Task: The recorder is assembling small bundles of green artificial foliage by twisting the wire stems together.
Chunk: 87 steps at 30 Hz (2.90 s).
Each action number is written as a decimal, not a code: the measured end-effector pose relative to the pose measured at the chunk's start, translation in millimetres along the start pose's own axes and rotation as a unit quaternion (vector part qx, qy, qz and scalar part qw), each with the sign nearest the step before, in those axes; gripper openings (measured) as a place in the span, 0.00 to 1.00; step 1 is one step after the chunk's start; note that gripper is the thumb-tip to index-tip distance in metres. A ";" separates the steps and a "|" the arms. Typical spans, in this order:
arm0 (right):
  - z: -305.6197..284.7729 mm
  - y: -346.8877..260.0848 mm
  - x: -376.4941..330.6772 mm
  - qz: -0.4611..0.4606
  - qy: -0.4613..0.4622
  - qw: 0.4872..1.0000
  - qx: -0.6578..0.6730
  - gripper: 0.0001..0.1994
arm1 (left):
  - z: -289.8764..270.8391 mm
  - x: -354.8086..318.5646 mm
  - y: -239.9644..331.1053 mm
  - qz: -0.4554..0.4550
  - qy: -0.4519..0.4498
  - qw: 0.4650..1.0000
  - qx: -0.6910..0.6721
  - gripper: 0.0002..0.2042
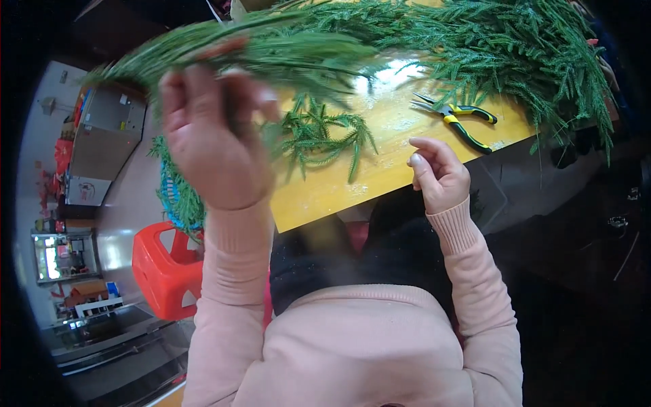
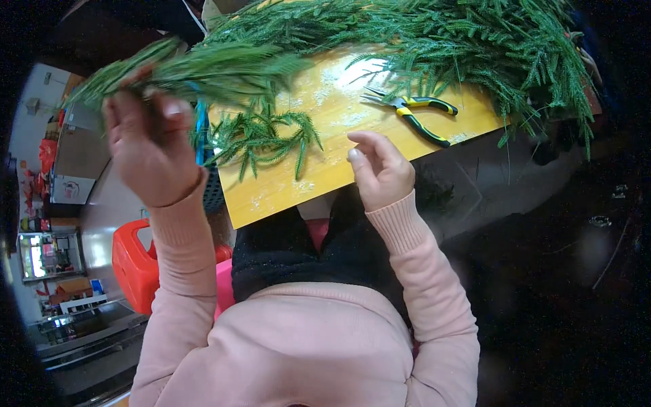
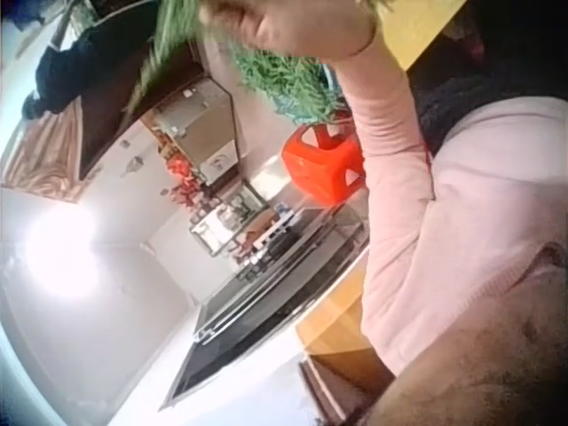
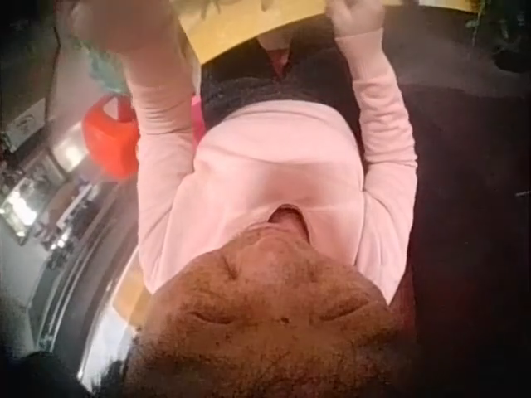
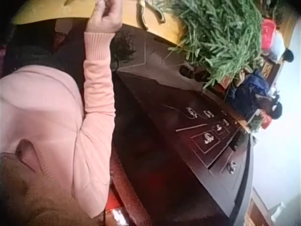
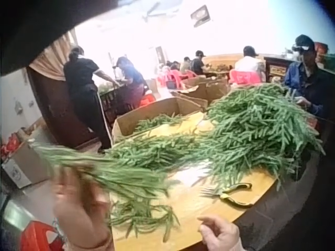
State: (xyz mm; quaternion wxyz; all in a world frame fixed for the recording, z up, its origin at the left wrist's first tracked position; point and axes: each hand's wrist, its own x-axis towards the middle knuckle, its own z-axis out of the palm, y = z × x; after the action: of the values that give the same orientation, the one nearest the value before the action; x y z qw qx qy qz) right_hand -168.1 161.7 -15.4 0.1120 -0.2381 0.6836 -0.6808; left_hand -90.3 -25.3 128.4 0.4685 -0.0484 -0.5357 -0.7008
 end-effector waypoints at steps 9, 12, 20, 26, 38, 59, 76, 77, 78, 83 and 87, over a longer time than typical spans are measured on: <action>5.6 -1.0 -6.2 -0.037 -0.048 0.998 -0.025 0.13 | -54.7 -16.3 19.8 0.245 -0.244 0.671 0.656 0.08; 13.8 -12.7 -14.1 -0.020 -0.090 0.995 0.033 0.14 | -35.5 -57.8 4.5 0.165 -0.314 0.668 0.654 0.08; 14.8 -14.9 -17.7 0.123 -0.099 0.941 0.300 0.14 | -28.4 -99.4 -18.2 0.037 -0.315 0.700 0.640 0.07; 4.7 -19.1 -6.2 0.099 0.032 0.909 0.404 0.13 | -39.0 -120.1 3.1 -0.079 -0.230 0.840 0.485 0.09; -0.4 -23.4 -16.7 0.095 -0.271 0.880 0.380 0.09 | -44.6 -127.8 2.3 -0.366 0.080 0.926 0.050 0.14; 30.1 -23.3 -35.2 0.342 -0.217 0.864 0.298 0.10 | -58.3 -153.0 -24.0 -0.296 0.084 0.936 0.173 0.07; 38.5 -18.2 -42.4 0.290 -0.135 0.904 0.283 0.14 | -48.5 -160.7 -24.2 -0.227 0.032 0.934 0.274 0.06; 38.4 -15.1 -42.5 0.280 -0.143 0.912 0.265 0.14 | -47.1 -160.4 -22.8 -0.226 0.018 0.927 0.298 0.06; 38.0 -13.3 -42.2 0.269 -0.151 0.918 0.247 0.13 | -46.6 -160.5 -22.3 -0.225 0.003 0.920 0.321 0.06; 36.1 -25.9 -39.9 0.282 -0.175 0.933 0.142 0.11 | -51.8 -161.4 -25.1 -0.170 -0.048 0.916 0.359 0.06; 37.3 -22.7 -42.3 0.250 -0.210 0.945 0.033 0.10 | -55.0 -161.5 -26.1 -0.174 -0.085 0.902 0.387 0.07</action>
State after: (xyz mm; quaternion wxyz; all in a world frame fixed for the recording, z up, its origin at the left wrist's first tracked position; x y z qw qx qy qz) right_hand -110.0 150.1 -2.0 0.4277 -0.1927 0.6590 -0.5879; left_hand 4.9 28.3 -5.2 0.2734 0.1717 -0.8021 -0.5023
